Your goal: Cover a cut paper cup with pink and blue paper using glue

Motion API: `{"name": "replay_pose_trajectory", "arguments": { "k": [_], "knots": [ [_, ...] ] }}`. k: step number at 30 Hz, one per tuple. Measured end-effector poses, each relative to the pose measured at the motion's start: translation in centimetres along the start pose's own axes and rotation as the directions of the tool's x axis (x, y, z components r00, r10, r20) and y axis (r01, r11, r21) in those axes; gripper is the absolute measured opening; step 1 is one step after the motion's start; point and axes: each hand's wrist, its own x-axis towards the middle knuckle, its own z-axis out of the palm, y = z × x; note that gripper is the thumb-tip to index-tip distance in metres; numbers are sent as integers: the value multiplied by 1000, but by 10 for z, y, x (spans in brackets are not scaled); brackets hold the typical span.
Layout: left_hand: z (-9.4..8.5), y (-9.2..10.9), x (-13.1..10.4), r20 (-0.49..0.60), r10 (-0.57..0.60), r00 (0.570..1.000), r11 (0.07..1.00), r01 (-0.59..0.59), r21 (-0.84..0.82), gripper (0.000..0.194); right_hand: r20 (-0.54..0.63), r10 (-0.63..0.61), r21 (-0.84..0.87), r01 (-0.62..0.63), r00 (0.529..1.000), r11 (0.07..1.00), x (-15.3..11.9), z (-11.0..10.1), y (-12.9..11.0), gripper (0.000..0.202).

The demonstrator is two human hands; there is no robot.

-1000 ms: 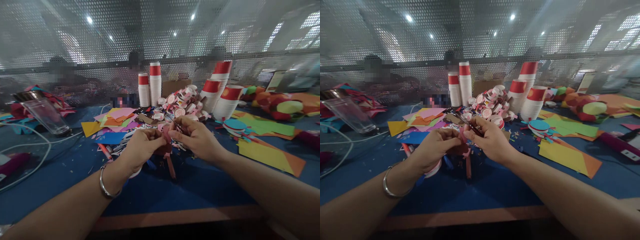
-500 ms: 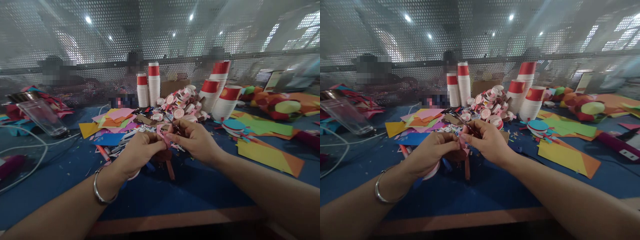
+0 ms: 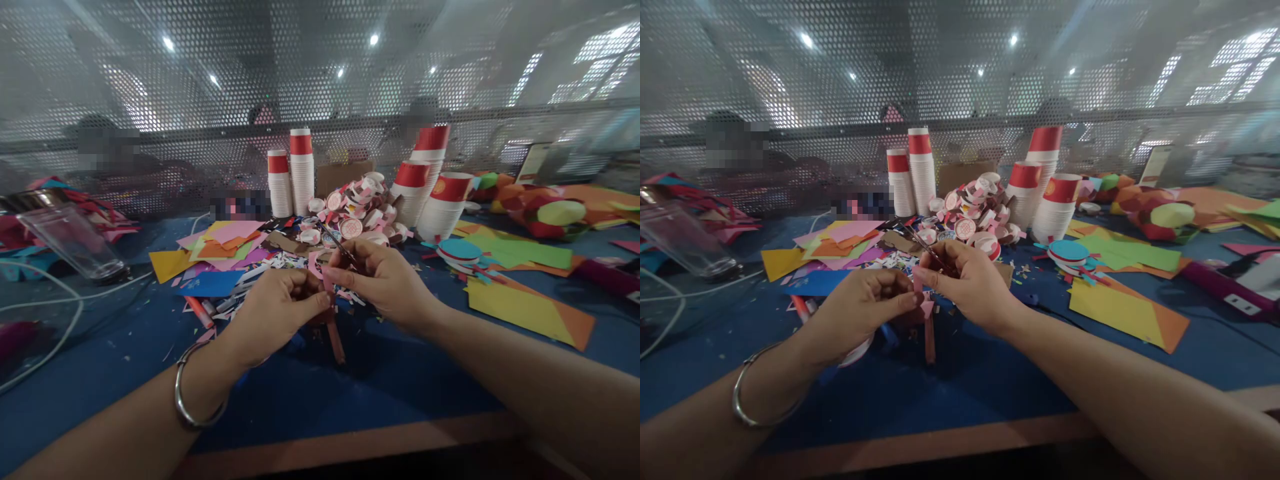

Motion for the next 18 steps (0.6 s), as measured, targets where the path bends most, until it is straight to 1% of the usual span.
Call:
{"name": "replay_pose_trajectory", "arguments": {
  "k": [4, 7, 9, 12, 16, 18],
  "knots": [
    [-3, 4, 0, 19, 31, 999, 990, -34, 140, 10, -1, 28, -3, -28, 1000, 1000, 1, -2, 2, 30],
    [-9, 6, 1, 36, 59, 998, 965, -66, 254, 10, 6, 51, 4, -51, 999, 999, 0, -4, 2, 34],
    [-14, 6, 2, 15, 84, 996, 956, -85, 280, 14, 9, 64, 9, -64, 998, 998, -1, -5, 1, 33],
    [-20, 7, 4, -44, 95, 995, 973, -83, 214, 20, 2, 84, 13, -84, 996, 996, -2, -5, 0, 27],
    [-21, 9, 5, -113, 89, 990, 996, -89, -2, 20, -10, 92, 49, -92, 996, 995, -2, -5, -1, 23],
    [-18, 8, 6, -131, 51, 990, 990, -67, -123, 19, -4, 88, 66, -87, 996, 994, -2, -4, -1, 20]
  ]
}}
